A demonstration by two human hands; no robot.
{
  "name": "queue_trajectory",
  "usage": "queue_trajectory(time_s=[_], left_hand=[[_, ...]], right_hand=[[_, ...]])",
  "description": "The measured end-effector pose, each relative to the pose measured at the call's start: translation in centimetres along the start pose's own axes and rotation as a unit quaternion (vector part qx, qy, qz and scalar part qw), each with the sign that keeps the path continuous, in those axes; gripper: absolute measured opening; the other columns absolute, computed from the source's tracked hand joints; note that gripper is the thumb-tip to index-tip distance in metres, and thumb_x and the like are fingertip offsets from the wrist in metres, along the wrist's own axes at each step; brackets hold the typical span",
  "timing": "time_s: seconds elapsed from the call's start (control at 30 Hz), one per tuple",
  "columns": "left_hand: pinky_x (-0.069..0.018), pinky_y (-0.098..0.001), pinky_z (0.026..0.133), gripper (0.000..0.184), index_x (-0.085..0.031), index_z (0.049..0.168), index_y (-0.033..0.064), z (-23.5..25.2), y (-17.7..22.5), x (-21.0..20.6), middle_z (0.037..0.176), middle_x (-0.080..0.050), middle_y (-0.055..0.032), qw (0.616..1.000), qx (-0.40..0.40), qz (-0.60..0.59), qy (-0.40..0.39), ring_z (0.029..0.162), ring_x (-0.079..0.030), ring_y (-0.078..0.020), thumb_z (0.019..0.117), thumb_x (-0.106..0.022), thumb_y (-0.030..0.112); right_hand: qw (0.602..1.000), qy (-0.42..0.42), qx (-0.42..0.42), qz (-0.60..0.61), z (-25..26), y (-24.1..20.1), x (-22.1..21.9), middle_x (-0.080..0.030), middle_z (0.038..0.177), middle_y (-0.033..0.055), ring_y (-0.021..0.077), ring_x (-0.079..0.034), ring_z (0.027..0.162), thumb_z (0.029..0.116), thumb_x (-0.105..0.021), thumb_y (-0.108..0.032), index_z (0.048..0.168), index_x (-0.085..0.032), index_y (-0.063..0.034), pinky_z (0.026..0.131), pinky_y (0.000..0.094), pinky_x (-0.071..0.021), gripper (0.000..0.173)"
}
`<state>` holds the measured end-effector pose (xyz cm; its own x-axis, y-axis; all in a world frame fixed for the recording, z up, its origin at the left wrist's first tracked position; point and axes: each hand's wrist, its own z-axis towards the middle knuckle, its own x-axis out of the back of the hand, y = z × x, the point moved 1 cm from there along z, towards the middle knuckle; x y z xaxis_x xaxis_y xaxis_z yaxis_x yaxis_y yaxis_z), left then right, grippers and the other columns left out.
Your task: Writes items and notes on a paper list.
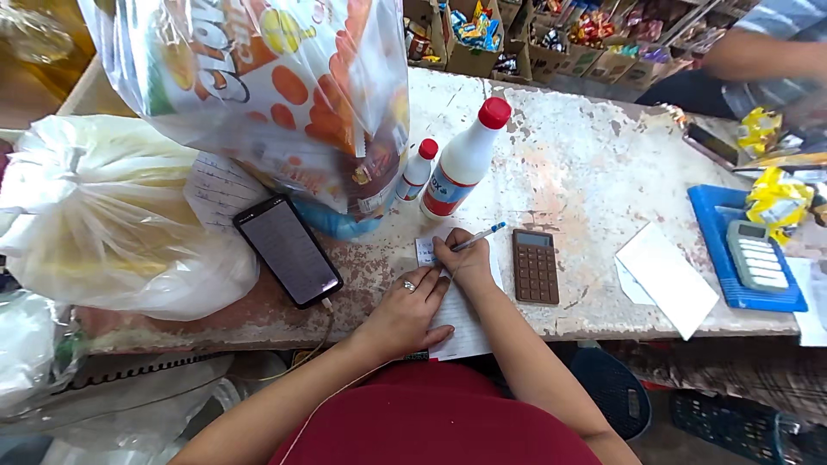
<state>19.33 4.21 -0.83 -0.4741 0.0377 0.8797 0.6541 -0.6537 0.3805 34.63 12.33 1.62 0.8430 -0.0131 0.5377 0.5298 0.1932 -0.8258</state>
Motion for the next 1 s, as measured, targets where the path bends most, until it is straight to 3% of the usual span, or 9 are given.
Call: queue_trajectory(time_s=[0.13,1.0], left_hand=[[-0.0447,-0.0515,0.111,0.073,-0.059,0.140,0.0021,0.02,-0.01,0.06,0.150,-0.053,-0.0205,1.000,-0.001,0.001,0.001,0.139,-0.051,-0.0367,0.0963,-0.050,0.061],[-0.0447,-0.0520,0.111,0.073,-0.058,0.140,0.0023,-0.02,0.01,0.07,0.151,-0.053,-0.0196,1.000,0.003,-0.003,-0.001,0.139,-0.051,-0.0364,0.0971,-0.049,0.061]], right_hand=[[0.998,0.033,-0.016,0.046,-0.08,-0.20,0.41,-0.047,0.054,-0.0084,-0.0040,-0.042,0.048,0.0904,-0.070,-0.008,0.065,-0.053,-0.0097,0.048,0.0155,-0.0355,0.031],[1.000,0.005,-0.022,0.021,0.21,-0.04,0.36,-0.044,0.053,-0.0076,-0.0005,-0.040,0.047,0.0899,-0.068,-0.010,0.062,-0.048,-0.0123,0.047,0.0199,-0.0340,0.034]])
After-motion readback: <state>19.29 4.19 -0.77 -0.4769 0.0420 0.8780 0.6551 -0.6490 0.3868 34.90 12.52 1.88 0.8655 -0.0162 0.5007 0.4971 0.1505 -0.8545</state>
